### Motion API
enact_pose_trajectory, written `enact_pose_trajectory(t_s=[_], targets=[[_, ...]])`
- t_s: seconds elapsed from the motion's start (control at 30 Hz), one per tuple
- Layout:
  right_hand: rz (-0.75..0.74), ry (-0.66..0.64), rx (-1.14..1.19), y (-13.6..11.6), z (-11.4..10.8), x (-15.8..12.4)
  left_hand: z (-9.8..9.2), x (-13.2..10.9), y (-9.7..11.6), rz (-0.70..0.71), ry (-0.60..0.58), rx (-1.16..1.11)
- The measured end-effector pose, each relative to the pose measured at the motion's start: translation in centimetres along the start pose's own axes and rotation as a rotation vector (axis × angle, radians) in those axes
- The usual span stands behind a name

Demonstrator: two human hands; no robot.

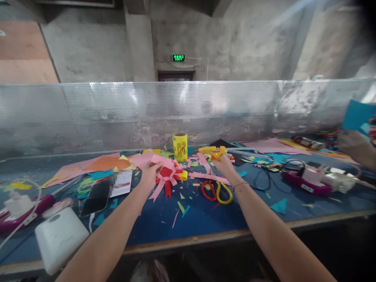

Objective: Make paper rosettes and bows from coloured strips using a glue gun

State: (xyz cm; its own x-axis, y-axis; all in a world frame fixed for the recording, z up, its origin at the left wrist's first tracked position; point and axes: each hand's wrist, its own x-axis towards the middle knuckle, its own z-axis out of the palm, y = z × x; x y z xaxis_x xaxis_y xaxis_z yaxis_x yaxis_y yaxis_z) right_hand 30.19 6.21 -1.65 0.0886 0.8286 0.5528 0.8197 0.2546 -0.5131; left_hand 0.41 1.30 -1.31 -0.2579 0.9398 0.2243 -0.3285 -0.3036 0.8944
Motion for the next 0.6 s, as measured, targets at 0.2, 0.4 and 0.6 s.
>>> enact_pose_trajectory(t_s=[0.2,0.4,0.6], targets=[[-0.151,-0.024,0.097,-5.3,1.8,-2.8,0.2,0.0,-0.5,0.018,0.038,0.016],[-0.241,-0.028,0.012,-6.2,2.9,-3.6,0.3,0.0,-0.9,0.057,0.025,0.060],[-0.225,-0.108,-0.025,-6.1,2.4,-3.3,0.2,0.1,-1.0,0.055,0.033,0.060]])
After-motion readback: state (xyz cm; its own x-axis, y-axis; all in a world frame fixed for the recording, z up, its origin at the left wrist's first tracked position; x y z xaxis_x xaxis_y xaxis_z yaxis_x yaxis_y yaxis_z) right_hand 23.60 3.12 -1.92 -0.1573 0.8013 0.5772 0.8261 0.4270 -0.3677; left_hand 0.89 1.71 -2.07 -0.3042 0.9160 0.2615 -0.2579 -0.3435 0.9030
